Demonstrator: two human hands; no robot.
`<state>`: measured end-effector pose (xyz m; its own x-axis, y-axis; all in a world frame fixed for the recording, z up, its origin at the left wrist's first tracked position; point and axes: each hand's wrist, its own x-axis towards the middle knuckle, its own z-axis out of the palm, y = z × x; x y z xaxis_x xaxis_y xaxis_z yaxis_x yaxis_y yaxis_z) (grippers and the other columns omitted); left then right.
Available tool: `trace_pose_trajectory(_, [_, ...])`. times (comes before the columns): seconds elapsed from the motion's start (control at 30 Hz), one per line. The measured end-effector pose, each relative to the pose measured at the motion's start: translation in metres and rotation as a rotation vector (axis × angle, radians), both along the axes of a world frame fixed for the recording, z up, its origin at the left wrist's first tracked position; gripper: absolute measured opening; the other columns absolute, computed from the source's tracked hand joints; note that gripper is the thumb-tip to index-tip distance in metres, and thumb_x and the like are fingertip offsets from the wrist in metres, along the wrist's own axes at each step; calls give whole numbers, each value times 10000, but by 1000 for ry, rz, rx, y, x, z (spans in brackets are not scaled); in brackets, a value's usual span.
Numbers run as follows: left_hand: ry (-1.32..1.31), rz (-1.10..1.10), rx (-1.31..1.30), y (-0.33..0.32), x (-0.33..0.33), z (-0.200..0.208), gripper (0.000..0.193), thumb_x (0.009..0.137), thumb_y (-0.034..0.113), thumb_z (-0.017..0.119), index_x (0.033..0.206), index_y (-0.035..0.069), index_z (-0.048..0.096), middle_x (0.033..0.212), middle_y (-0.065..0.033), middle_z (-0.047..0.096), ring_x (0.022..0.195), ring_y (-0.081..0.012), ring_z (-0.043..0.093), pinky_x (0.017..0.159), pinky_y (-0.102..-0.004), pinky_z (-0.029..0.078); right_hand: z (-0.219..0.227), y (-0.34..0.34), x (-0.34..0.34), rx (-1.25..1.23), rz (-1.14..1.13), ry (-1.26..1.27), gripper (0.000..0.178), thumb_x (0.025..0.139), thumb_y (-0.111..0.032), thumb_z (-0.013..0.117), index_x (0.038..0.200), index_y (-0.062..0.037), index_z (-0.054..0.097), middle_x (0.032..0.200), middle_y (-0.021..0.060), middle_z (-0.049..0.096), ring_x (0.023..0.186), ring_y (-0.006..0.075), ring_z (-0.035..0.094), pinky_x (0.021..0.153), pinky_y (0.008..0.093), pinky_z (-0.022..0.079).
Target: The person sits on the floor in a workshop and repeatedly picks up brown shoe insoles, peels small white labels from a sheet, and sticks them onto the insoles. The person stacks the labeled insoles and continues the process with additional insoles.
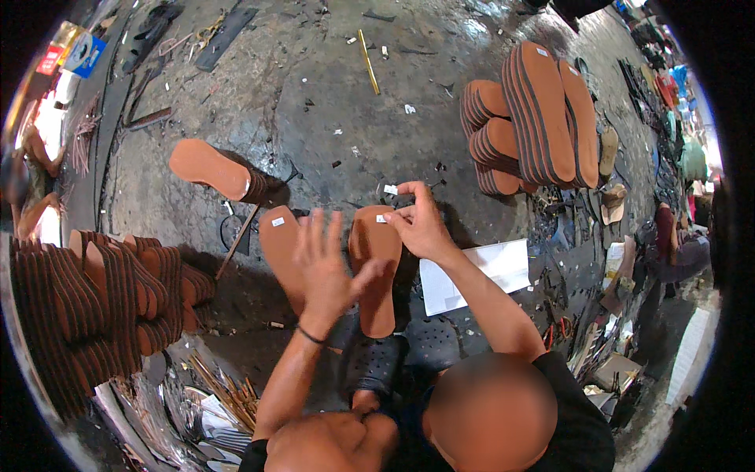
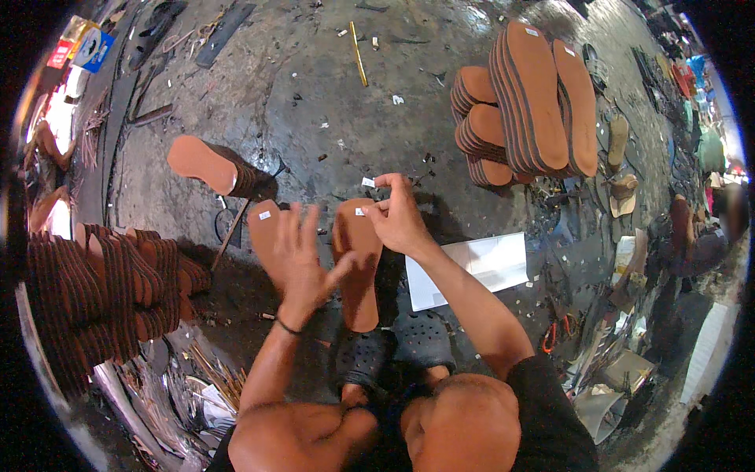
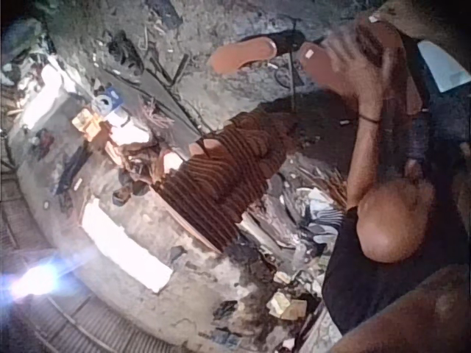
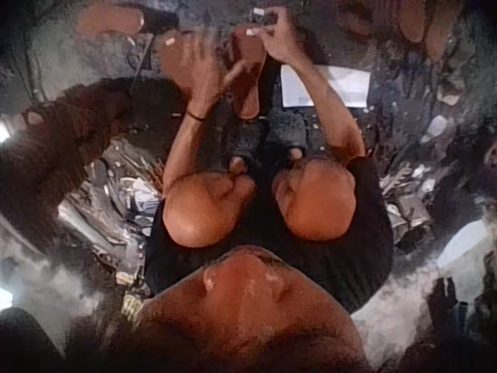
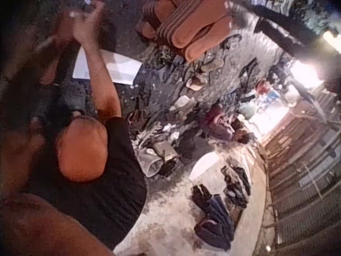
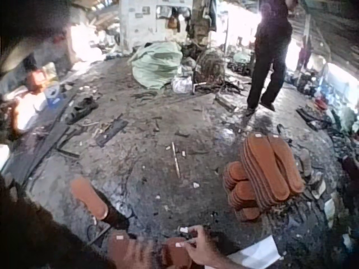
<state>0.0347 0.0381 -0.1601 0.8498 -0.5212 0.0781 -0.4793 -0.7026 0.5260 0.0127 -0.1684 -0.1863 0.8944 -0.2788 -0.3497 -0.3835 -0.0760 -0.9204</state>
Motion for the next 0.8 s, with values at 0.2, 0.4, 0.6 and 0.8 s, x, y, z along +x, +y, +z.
trace_pose_trajectory(0.2, [100,-49,28,-42,-29,-26,915,747,479,755,1447,18,389,1530,-253,283,1392,-434,275,1115,-529,257,-13,10,4,-405,29,-128,490,818,-14,728,1207,1,431,1200,165,439,831,199,665,706,297,536])
trace_pose_trajectory(0.4, [132,14,-66,-32,-20,-16,890,745,382,769,1453,12,376,1537,-251,274,1386,-430,281,1128,-539,242,-31,-15,-6,-48,-233,-32,447,877,-146,720,1182,16,435,1070,145,567,847,194,612,738,293,515])
trace_pose_trajectory(0.6, [24,186,212,19,11,1,972,709,434,806,1467,21,358,1536,-251,282,1423,-433,240,1147,-541,207,-27,1,-11,78,-183,9,398,891,-156,708,1151,15,459,943,134,681,821,171,639,723,305,512])
trace_pose_trajectory(0.8, [81,-59,71,-41,-22,-19,971,712,439,796,1460,10,349,1528,-267,271,1396,-454,263,1131,-521,245,-26,19,-6,-197,-167,-29,401,847,-157,739,1110,9,484,896,153,687,797,230,689,733,321,527])
